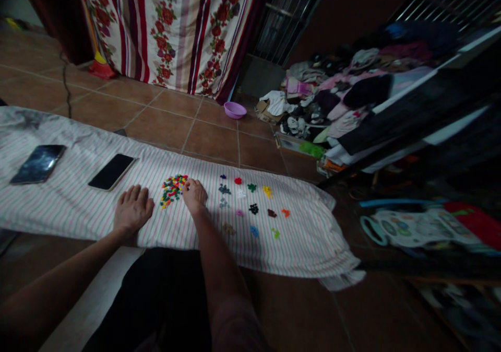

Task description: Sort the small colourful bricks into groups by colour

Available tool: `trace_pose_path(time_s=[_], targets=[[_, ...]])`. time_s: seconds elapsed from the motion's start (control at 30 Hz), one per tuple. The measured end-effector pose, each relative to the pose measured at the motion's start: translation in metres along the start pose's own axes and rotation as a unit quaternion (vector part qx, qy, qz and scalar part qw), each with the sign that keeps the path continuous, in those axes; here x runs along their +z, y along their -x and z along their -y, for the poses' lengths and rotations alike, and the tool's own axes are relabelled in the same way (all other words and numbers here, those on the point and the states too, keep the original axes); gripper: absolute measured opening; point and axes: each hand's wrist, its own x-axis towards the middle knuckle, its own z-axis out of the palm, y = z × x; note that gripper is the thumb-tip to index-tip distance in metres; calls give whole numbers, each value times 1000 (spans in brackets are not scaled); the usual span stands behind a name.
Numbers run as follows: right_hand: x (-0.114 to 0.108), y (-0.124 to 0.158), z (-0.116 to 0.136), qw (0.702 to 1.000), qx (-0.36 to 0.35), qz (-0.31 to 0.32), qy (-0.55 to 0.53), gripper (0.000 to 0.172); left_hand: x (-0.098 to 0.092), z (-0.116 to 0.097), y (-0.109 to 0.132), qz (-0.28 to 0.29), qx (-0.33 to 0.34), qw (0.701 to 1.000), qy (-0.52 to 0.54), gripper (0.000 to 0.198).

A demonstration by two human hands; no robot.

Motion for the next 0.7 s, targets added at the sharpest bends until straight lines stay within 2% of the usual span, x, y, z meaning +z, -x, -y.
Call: trace_pose_path(time_s=[0.2, 0.4, 0.53, 0.7], targets=[[0, 5, 0, 998, 25, -18, -51, 14, -4, -2, 0, 0, -5, 1000, 15, 46], [1, 17, -11, 994, -7, -49, -95, 13, -7, -2, 0, 7, 0, 999, 43, 47], [-9, 24, -31, 991, -5, -69, -116, 16, -6, -2, 1, 2, -5, 999, 42, 46], [-36, 27, -75, 982, 5, -129, -139, 19, -5, -1, 1, -2, 1, 999, 36, 46]])
